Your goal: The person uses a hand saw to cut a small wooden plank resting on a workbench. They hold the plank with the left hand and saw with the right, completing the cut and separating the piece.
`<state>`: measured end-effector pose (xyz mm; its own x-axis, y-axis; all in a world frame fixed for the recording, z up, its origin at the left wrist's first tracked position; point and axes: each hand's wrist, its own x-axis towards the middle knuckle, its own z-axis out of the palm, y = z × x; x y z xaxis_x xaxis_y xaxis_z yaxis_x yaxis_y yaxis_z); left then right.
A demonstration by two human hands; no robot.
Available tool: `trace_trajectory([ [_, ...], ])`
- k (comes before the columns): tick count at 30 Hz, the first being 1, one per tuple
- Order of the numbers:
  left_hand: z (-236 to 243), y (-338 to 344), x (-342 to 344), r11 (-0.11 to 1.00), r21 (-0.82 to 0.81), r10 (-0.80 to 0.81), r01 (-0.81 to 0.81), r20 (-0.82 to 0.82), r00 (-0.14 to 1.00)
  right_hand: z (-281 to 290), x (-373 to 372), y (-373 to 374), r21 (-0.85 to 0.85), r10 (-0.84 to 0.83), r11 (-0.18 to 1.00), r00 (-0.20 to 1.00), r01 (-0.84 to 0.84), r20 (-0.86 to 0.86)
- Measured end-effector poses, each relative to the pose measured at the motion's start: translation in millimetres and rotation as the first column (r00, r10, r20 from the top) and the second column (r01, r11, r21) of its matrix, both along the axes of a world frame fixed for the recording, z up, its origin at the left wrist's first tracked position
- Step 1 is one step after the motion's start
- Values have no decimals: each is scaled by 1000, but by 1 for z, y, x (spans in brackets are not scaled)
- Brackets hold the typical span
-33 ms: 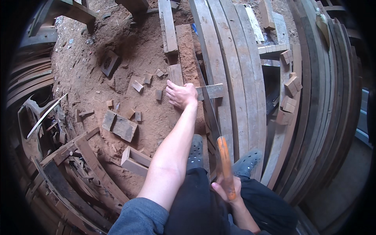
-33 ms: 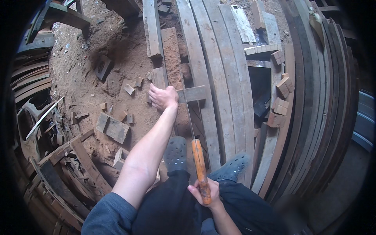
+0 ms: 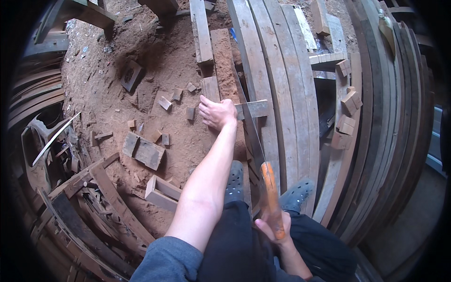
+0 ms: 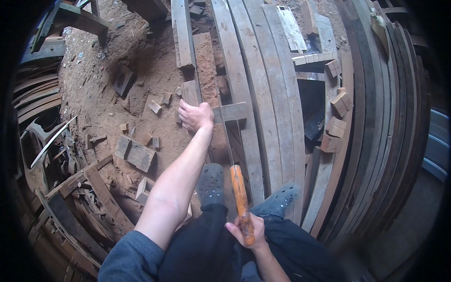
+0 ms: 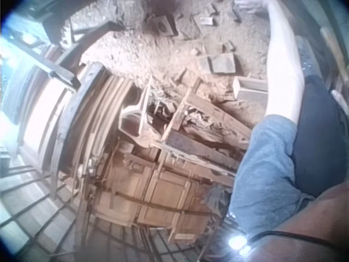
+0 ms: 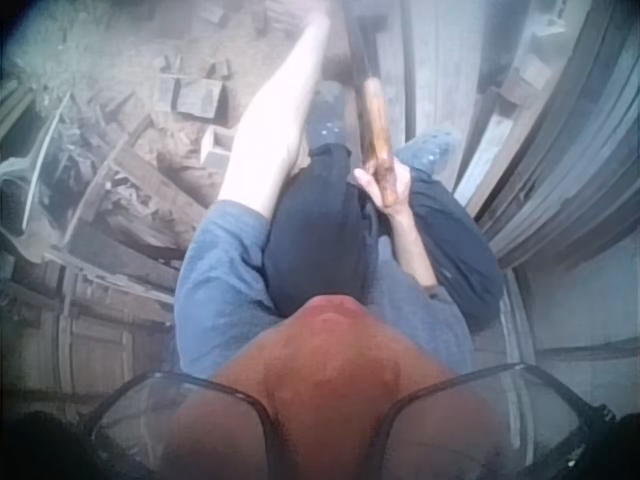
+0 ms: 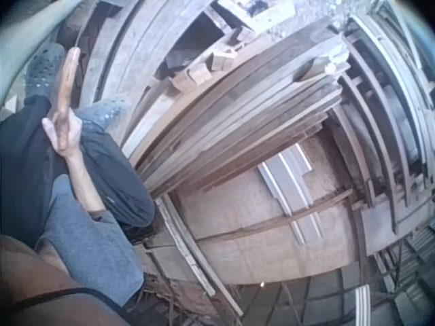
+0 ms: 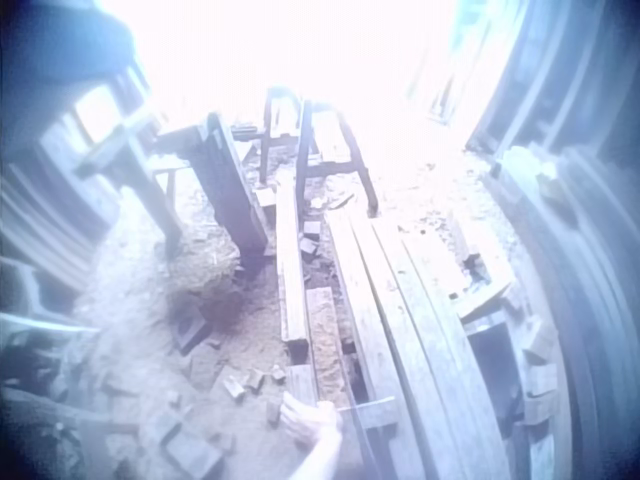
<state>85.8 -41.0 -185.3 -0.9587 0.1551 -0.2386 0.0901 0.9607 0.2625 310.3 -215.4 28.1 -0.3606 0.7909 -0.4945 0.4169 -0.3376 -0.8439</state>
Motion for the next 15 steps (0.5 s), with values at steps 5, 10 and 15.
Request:
trace_trajectory([
  [5, -2, 8, -4, 1000, -17, 10, -10, 32, 999, 58, 26, -2, -194, -22, 981, 999, 27, 28],
  [10, -2, 8, -4, 1000, 9, 6, -6, 16, 1000, 58, 21, 5, 8, 85, 996, 996, -85, 26],
  [15, -2, 10, -3, 999, -34, 15, -14, 31, 999, 7, -8, 15, -96, -2, 995, 990, 15, 138],
])
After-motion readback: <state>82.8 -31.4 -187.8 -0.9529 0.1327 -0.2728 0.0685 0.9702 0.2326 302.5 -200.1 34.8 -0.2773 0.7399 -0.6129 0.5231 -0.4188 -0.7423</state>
